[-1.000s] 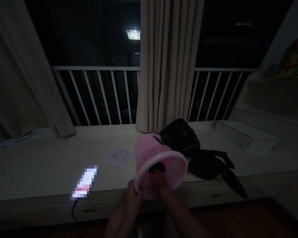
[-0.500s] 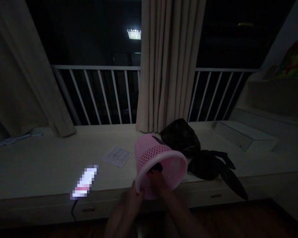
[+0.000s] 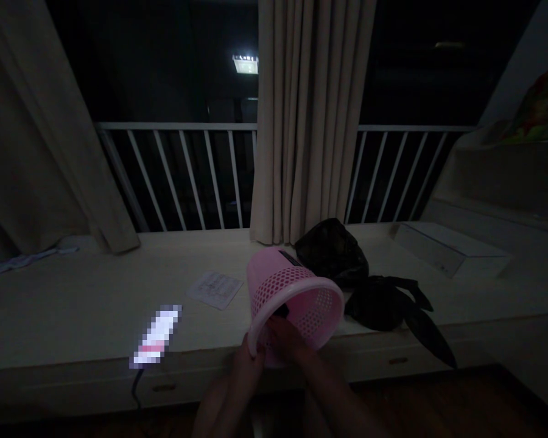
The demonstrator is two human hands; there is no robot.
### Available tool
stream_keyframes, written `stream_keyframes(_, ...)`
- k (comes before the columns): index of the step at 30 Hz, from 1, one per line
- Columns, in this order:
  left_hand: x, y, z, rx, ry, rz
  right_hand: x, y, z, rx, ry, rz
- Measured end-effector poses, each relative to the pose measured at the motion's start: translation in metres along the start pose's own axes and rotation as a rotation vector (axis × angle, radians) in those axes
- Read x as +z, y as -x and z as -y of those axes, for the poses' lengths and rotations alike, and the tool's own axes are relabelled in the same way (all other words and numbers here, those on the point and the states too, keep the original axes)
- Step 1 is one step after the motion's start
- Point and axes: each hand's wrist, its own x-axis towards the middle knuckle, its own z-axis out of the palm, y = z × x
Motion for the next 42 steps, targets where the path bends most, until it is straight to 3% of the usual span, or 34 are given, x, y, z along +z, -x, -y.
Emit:
stream_keyframes(10,-0.001,0.002,-0.009,-0.047,-0.053,0.075,-0.01,-0.001,0.015,0.021,0.135,-0.034)
stream_keyframes(18,-0.003,0.005,-0.019,-0.065,-0.084,0.115,-0.018,0.004,0.019,0.261,0.247,-0.065)
stream_keyframes(23,0.001,0.003,-0.011,-0.045,-0.075,0.077,-0.015,0.005,0.02,0.353,0.27,-0.086)
stream_keyframes(36,0.005,-0.002,0.002,0.038,-0.032,-0.103,-0.01,0.006,0.014,0.316,0.261,-0.106)
stream_keyframes(42,0.007,-0.003,0.007,-0.013,-0.005,-0.106,-0.009,0.003,0.008,0.23,0.245,-0.072)
